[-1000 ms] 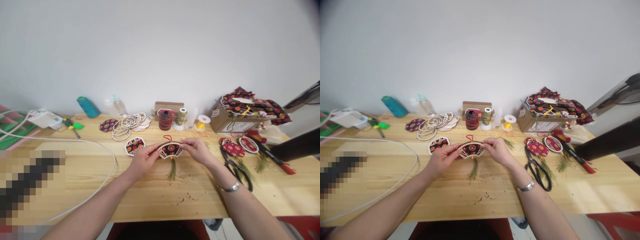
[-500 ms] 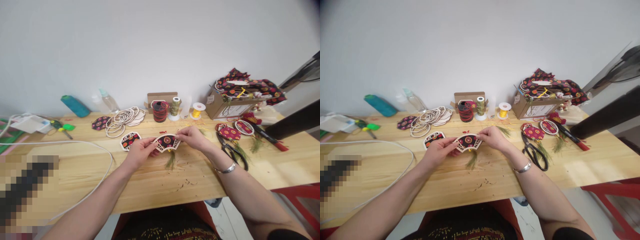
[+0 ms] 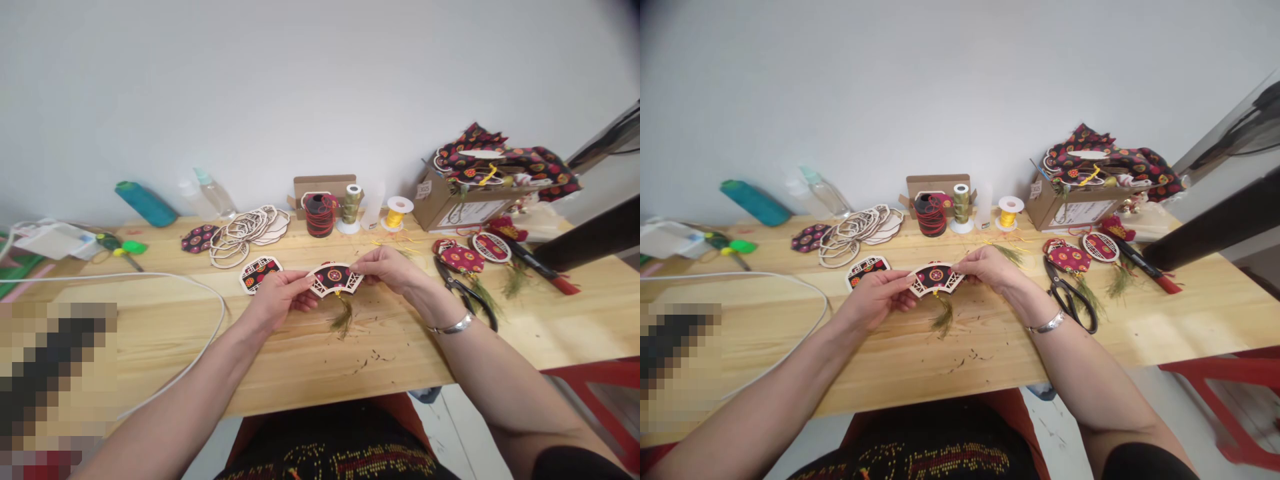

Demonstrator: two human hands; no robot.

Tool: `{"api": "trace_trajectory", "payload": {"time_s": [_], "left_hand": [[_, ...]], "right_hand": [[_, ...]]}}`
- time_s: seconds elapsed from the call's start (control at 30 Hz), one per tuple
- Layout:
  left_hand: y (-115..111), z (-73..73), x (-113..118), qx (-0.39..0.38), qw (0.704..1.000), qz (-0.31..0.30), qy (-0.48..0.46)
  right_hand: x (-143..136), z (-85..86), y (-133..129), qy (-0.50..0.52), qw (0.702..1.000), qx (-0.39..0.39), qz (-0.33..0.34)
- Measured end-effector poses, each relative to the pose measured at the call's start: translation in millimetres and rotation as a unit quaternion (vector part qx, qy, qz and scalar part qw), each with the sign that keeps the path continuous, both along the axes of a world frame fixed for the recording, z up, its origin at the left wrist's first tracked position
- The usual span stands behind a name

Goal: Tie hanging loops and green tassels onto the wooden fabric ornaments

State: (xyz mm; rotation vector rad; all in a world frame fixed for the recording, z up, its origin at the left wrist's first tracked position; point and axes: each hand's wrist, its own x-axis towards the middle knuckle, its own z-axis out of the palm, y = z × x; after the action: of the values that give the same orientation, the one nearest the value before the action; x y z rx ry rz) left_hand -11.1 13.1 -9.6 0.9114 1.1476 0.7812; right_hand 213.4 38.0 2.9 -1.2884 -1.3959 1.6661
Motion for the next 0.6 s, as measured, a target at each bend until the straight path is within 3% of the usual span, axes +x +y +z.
{"api": "trace_trajectory", "payload": {"time_s": [0.6], "left_hand": [[0.1, -0.6, 1.6, 0.002, 1.000, 0.016, -0.014]], "right_hand": [[0.3, -1.9, 0.6, 0.006, 1.000, -0.004, 0.006]]}}
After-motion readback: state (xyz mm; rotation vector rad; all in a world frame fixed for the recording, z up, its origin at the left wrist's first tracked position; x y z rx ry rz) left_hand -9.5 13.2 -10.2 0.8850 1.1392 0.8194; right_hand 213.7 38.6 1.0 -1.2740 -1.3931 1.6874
